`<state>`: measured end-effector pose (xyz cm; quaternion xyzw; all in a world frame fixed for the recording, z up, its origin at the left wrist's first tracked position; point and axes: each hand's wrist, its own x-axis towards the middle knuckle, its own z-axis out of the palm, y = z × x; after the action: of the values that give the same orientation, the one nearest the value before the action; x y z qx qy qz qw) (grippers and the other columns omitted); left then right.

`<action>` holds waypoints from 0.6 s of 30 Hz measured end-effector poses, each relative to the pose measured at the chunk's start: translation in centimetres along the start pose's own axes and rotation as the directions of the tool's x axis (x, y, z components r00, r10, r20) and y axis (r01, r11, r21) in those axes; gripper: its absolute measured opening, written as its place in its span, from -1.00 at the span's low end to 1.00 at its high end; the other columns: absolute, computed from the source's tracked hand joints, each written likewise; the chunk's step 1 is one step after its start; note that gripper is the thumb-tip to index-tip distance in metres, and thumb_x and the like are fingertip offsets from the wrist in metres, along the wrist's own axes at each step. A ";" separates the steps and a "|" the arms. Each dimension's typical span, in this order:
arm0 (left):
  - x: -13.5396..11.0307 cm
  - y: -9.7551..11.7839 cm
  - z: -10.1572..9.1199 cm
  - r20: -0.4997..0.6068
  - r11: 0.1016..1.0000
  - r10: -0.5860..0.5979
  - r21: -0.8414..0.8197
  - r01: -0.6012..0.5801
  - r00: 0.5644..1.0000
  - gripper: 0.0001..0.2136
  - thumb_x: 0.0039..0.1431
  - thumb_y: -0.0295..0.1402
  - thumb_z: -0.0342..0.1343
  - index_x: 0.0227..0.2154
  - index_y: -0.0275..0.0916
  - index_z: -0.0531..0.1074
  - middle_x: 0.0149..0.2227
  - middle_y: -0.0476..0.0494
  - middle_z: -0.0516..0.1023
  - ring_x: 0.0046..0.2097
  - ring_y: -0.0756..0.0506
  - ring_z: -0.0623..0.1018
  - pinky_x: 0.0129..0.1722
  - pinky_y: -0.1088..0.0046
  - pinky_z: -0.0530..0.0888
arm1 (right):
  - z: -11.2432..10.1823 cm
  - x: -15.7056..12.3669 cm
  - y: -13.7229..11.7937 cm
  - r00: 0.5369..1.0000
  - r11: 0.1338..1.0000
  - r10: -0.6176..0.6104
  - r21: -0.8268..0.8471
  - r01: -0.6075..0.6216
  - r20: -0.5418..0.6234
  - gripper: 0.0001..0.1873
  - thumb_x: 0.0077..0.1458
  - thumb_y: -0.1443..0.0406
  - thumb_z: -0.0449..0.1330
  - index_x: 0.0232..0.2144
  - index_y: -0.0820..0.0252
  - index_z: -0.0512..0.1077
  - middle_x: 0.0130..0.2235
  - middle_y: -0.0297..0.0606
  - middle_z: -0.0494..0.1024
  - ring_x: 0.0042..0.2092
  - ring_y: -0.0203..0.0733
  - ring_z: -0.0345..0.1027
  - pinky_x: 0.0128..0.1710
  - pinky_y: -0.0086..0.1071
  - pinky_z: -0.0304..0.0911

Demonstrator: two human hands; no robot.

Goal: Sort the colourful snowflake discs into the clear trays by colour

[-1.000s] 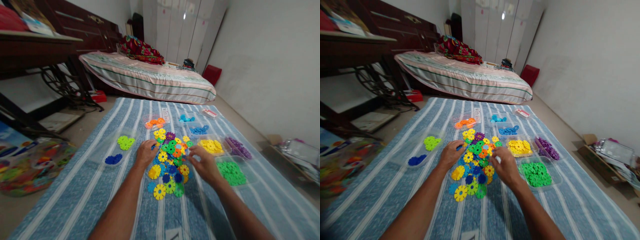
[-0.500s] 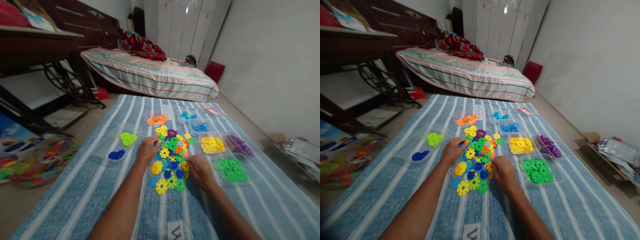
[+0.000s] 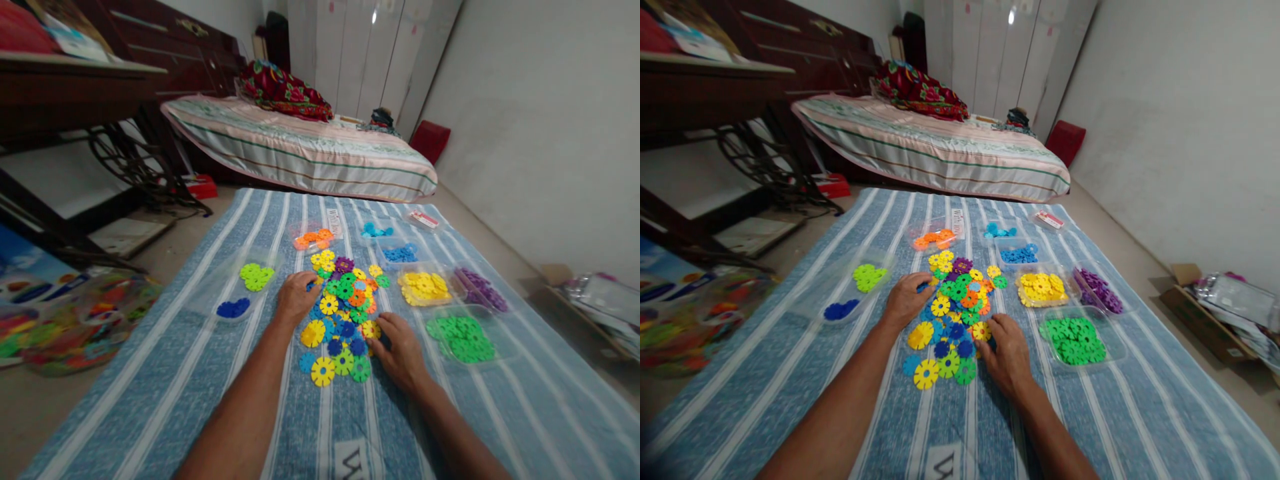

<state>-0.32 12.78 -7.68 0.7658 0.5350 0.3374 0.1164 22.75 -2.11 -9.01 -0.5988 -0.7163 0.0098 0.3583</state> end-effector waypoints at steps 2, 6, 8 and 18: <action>0.0 0.0 0.0 -0.006 1.000 -0.001 -0.007 0.001 1.000 -0.85 0.03 -0.35 0.07 -0.33 -0.13 0.51 -0.15 -0.09 0.62 -0.06 -0.13 0.54 0.04 0.28 0.42 | 0.0 0.1 0.0 1.000 1.000 0.003 -0.009 -0.003 0.010 -0.67 0.11 0.17 0.18 -0.10 0.15 0.48 -0.04 -0.05 0.48 -0.01 0.03 0.36 -0.04 -0.08 0.35; 0.0 -0.1 0.1 -0.009 1.000 0.001 -0.005 -0.001 1.000 -0.84 0.03 -0.35 0.07 -0.33 -0.14 0.51 -0.14 -0.10 0.62 -0.06 -0.14 0.55 0.04 0.28 0.42 | -0.2 0.5 -0.1 0.999 0.999 -0.025 -0.047 0.027 0.047 -0.74 0.12 0.20 0.17 -0.16 0.16 0.49 -0.07 -0.07 0.49 -0.03 0.00 0.37 -0.07 -0.12 0.36; 0.1 -0.1 0.1 -0.004 1.000 0.002 -0.003 -0.002 1.000 -0.84 0.03 -0.34 0.08 -0.33 -0.15 0.51 -0.13 -0.11 0.61 -0.05 -0.14 0.54 0.05 0.28 0.42 | -0.3 0.6 -0.3 0.997 0.996 -0.058 -0.058 0.061 0.059 -0.78 0.16 0.22 0.13 -0.19 0.16 0.50 -0.11 -0.09 0.50 -0.06 -0.02 0.38 -0.09 -0.15 0.37; 0.1 0.1 -0.1 0.005 1.000 -0.006 -0.009 0.006 1.000 -0.86 0.03 -0.36 0.09 -0.34 -0.13 0.51 -0.14 -0.08 0.62 -0.05 -0.12 0.55 0.06 0.29 0.41 | -1.5 2.1 -0.5 0.965 0.973 -0.231 -0.044 0.227 -0.120 -0.77 0.22 0.37 0.02 -0.32 0.13 0.49 -0.25 -0.17 0.54 -0.14 -0.15 0.41 -0.10 -0.22 0.38</action>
<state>-0.29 12.79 -7.54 0.7645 0.5354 0.3375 0.1222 23.02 -1.02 -6.60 -0.5166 -0.7570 -0.0798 0.3921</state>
